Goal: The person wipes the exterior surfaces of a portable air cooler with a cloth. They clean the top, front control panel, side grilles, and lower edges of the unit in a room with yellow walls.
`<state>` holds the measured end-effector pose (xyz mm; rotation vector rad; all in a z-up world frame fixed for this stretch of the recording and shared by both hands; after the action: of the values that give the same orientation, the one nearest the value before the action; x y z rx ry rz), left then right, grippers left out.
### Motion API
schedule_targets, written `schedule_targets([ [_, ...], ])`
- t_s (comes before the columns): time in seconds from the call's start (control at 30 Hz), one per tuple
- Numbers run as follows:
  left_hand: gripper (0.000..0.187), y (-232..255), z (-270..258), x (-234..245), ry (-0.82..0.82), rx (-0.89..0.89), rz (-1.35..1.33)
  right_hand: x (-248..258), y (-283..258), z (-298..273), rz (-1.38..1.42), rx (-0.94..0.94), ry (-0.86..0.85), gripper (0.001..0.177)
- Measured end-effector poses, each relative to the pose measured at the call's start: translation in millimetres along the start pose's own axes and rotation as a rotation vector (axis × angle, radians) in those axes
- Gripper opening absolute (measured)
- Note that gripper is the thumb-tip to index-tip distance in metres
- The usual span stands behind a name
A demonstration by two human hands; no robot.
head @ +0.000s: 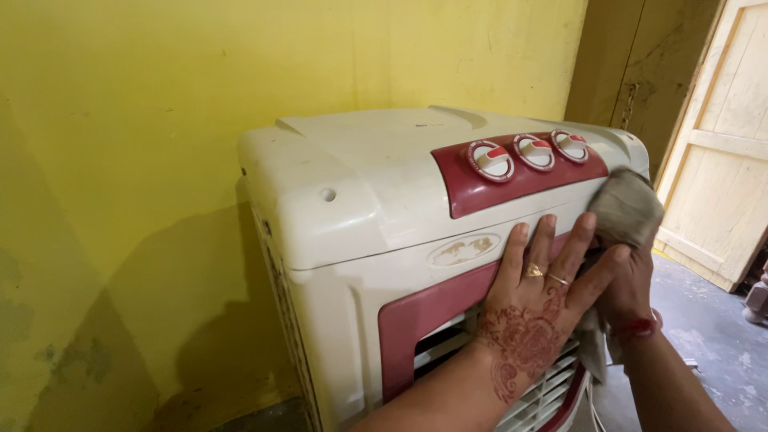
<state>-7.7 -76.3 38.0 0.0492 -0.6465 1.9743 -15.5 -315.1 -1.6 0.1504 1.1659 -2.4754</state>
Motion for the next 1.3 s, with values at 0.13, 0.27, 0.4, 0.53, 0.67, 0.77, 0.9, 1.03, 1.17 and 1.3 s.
schedule_targets([
  [0.13, 0.074, -9.2, -4.3, 34.3, 0.244, 0.11, -0.298, -22.4, -61.1, -15.4, -0.269, 0.453, -0.06, 0.085],
  [0.27, 0.077, -25.4, -6.5, 68.9, 0.284, 0.148, -0.37, -54.5, -98.6, -33.6, -0.576, 0.687, -0.106, 0.075],
  [0.4, 0.074, -38.7, -5.5, 104.6, 0.301, 0.167, -0.331, -86.5, -115.2, -57.7, -0.394, 0.469, -0.209, 0.068],
  [0.53, 0.065, -60.7, -8.0, 128.1, 0.156, 0.136, -0.103, -118.2, -182.2, -109.6, -0.43, 0.806, -0.214, 0.066],
  [0.67, 0.074, -96.8, -27.8, 162.9, 0.29, 0.211, -0.113, -152.9, -241.5, -171.6, -0.452, 1.093, -0.217, 0.065],
  [0.77, 0.075, -119.1, -56.4, 192.2, 0.433, 0.258, -0.096, -172.4, -269.2, -215.3, -0.444, 1.215, -0.217, 0.063],
  [0.9, 0.065, -136.5, -93.3, 220.7, 0.46, 0.214, -0.088, -180.3, -293.6, -249.7, -0.441, 1.274, -0.139, 0.061],
  [1.03, 0.045, -147.6, -115.8, 230.6, 0.505, 0.24, -0.148, -172.2, -293.0, -255.4, -0.156, 0.896, -0.397, 0.069],
  [1.17, 0.044, -157.6, -142.8, 226.1, 0.531, 0.25, -0.167, -155.5, -285.4, -266.5, -0.016, 0.789, -0.42, 0.055],
  [1.3, 0.05, -151.4, -151.8, 215.9, 0.566, 0.209, -0.141, -130.3, -284.6, -294.4, -0.522, 1.244, -0.125, 0.039],
])
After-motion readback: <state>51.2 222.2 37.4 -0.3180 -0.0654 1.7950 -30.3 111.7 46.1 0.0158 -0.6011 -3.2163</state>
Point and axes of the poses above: each hand's wrist, its own z-axis towards the middle knuckle, its own x-axis out of the back of the hand, y = z × x, the point moved 8 cm from there along z, towards the middle knuckle, and after that the axes turned 12 degrees about y, right-handed, at the moved point
